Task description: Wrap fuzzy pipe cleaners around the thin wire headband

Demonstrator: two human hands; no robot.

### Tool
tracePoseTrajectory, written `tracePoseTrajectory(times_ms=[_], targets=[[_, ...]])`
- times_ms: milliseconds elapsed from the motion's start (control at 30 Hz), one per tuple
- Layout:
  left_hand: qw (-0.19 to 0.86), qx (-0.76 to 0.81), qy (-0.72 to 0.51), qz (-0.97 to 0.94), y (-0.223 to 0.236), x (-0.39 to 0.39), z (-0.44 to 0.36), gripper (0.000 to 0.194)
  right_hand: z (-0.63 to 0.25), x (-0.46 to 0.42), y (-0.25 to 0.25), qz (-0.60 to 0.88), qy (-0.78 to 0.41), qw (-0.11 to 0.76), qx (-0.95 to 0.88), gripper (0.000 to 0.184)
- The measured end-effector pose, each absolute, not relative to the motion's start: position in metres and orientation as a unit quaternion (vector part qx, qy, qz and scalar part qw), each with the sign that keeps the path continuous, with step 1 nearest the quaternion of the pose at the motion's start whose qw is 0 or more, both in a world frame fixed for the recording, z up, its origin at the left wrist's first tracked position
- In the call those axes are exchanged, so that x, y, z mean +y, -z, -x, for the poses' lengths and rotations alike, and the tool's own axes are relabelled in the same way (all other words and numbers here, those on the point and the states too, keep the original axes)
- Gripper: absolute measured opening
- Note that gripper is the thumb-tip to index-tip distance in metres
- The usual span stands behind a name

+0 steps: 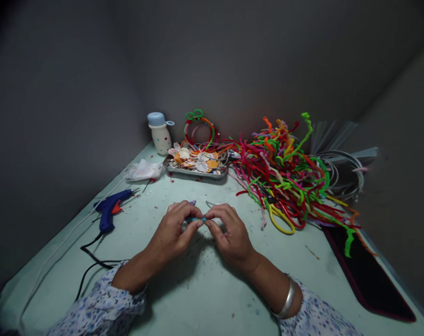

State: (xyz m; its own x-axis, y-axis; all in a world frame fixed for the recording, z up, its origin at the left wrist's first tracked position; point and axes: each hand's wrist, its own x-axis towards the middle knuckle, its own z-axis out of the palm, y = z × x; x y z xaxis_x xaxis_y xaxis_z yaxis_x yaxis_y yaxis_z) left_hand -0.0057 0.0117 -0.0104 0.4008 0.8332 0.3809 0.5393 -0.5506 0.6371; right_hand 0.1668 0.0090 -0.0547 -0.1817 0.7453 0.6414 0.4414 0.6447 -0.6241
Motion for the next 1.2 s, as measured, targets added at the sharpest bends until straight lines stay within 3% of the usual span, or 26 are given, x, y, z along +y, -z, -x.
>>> tracePoseTrajectory(times_ms=[1200], targets=[[0.216,0.423,-0.34,-0.812,0.0067,0.0099,0.0049,0.005,-0.1663,0.0087,0.0546,0.393,-0.192,0.471,-0.766,0.013]])
